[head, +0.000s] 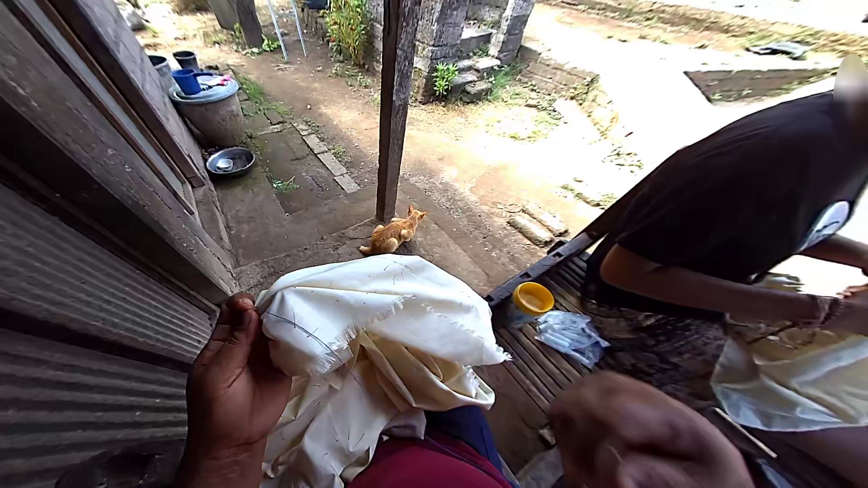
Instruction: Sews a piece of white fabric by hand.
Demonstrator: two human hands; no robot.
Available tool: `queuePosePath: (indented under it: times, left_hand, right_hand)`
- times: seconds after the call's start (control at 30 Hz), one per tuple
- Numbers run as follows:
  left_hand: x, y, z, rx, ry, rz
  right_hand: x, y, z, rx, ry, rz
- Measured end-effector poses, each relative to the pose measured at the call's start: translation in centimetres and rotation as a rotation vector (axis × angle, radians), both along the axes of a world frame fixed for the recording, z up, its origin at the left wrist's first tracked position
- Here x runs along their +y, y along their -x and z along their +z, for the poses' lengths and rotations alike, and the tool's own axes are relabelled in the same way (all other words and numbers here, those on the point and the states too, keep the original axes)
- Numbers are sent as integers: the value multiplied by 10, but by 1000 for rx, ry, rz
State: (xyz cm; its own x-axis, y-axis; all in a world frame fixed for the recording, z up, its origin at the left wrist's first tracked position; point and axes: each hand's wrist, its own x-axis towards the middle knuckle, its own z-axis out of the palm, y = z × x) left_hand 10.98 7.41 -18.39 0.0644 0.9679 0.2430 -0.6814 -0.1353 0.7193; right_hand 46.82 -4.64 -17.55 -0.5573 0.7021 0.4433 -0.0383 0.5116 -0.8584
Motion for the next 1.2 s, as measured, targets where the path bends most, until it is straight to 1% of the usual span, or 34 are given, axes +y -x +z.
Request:
queuePosePath:
  times: [0.03, 0.07, 0.1, 0.13, 0.17, 0.2, 0.23, 0.27, 0.33, 0.37, 0.4, 0.43, 0.5, 0.53, 0.57, 0.6, 0.63, 0.7, 0.73, 0.8, 0.87, 0.9, 0.93, 0.97, 1.0, 1.03, 1.1, 1.13, 1.2]
  left_hand:
    - [-2, 1, 3, -5, -35, -14]
    - [-3, 3, 7, -7, -68, -23]
    - [-5, 5, 10, -9, -100, -26]
    - [-6, 9, 14, -6, -130, -19]
    - [-7, 15, 18, 9, -169, -3]
    - [-7, 22, 22, 28, -205, 24]
    - [-7, 30, 27, 50, -240, 53]
    - [-8, 39, 31, 69, -264, 88]
    - [-13, 53, 39, 85, -301, 134]
    - [-16, 54, 43, 78, -315, 148]
    - [-20, 53, 45, 69, -321, 152]
    - [-25, 47, 46, 60, -316, 147]
    - [-32, 28, 35, 48, -296, 104]
    - [-34, 16, 25, 45, -272, 90]
    - [-35, 4, 12, 52, -237, 80]
    - [-35, -6, -2, 56, -193, 66]
    - [-36, -15, -14, 77, -130, 73]
    - [-36, -27, -36, 115, -17, 53]
    - [-35, -31, -44, 133, 12, 27]
    - [-35, -36, -55, 171, 28, -28]
    - [-35, -41, -60, 198, 4, -75]
    - [-35, -42, -61, 216, -20, -88]
    - [-34, -43, -61, 240, -56, -93]
    - [-33, -43, -62, 273, -106, -92]
    - [-32, -43, -62, 319, -153, -82]
    - [-31, -42, -62, 368, -193, -66]
    - [-30, -40, -60, 448, -249, -37]
    - [-30, -39, -59, 496, -272, -15]
    - [-30, -37, -60, 624, -343, 41]
  right_hand:
    - [10, -1, -13, -138, -21, -282]
    - [22, 4, -25, -339, 8, -534]
    - [35, 12, -34, -547, 109, -661]
    - [47, 20, -39, -685, 239, -664]
    - [58, 27, -43, -754, 295, -621]
    - [67, 32, -43, -762, 286, -587]
    - [74, 34, -35, -722, 246, -591]
    - [81, 35, -24, -641, 173, -643]
    - [94, 32, 0, -373, -22, -791]
    - [102, 28, 11, -181, -107, -825]
    - [113, 24, 19, 46, -171, -804]
    - [124, 23, 25, 291, -198, -736]
    - [144, 27, 26, 677, -149, -649]
    - [150, 31, 18, 802, -58, -650]
    - [152, 38, 5, 878, 83, -676]
    - [149, 48, -11, 930, 266, -721]
    - [144, 59, -28, 940, 450, -757]
    - [126, 85, -59, 908, 752, -737]
    - [115, 98, -71, 880, 867, -696]
    - [97, 116, -86, 840, 1018, -508]
    - [90, 120, -88, 796, 1012, -273]
    - [91, 119, -85, 771, 989, -196]
    - [93, 117, -81, 751, 975, -179]
    - [95, 117, -75, 768, 968, -216]
    - [97, 116, -73, 823, 937, -245]
    - [98, 115, -75, 890, 872, -226]
    - [101, 113, -84, 998, 720, -73]
    - [100, 113, -86, 1013, 692, -1]
    - [94, 114, -82, 964, 769, 46]
